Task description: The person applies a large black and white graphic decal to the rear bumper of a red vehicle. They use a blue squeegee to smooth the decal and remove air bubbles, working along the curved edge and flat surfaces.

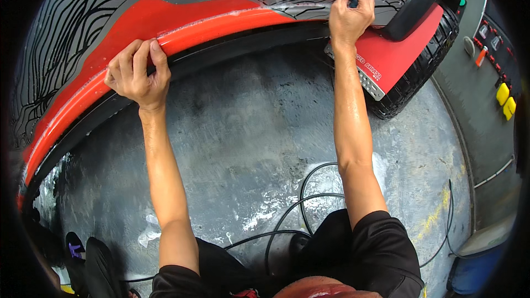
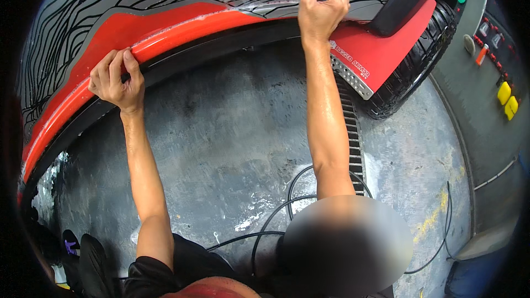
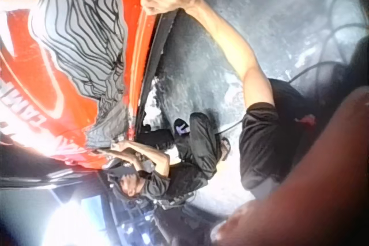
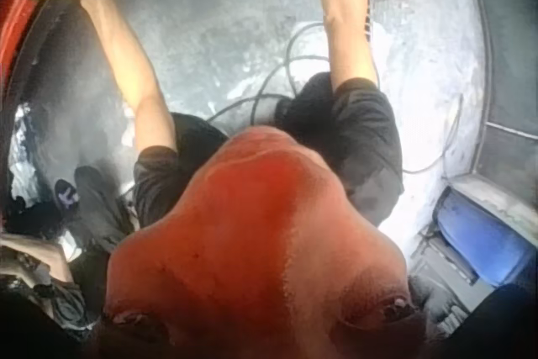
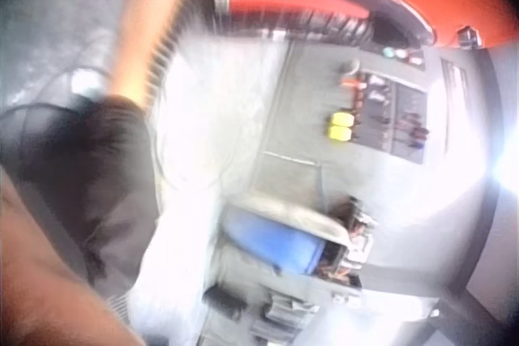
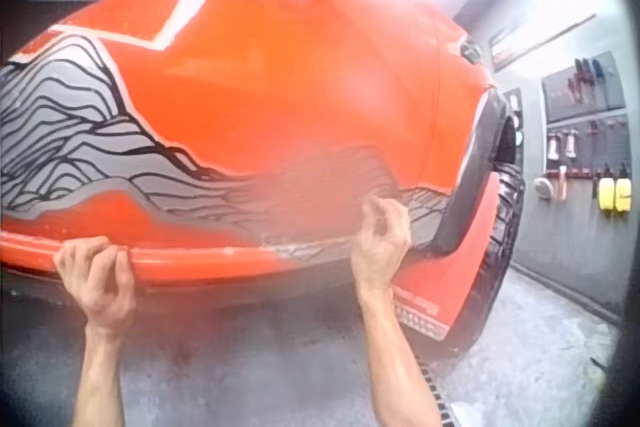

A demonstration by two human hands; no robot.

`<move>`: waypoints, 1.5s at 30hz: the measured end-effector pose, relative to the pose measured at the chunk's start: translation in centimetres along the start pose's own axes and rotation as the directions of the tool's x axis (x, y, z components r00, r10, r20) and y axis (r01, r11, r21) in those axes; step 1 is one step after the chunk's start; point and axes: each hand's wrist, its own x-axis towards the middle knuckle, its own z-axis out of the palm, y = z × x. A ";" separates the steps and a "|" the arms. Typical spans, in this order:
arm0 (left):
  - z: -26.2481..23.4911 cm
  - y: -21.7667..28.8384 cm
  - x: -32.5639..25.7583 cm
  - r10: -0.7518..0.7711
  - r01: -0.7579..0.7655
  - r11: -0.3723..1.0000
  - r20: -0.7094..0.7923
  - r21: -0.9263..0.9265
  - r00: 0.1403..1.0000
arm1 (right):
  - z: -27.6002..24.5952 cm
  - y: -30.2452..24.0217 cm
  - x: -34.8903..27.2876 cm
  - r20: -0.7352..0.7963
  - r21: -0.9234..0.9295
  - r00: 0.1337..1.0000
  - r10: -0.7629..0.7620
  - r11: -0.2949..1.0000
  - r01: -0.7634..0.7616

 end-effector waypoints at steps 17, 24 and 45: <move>0.0 -0.1 -0.3 -0.029 0.029 1.000 0.015 -0.006 0.999 | 0.4 -5.5 -4.6 0.087 0.072 0.986 0.143 0.986 -0.149; -0.2 -0.3 -0.3 -0.018 0.018 1.000 0.027 -0.004 0.999 | 0.4 -6.6 -4.0 0.117 0.071 0.976 0.182 0.979 -0.190; -0.2 -0.1 -0.1 -0.025 0.025 0.999 0.023 -0.029 0.999 | 0.9 -7.0 -3.2 0.096 -0.024 0.979 0.182 0.983 -0.181</move>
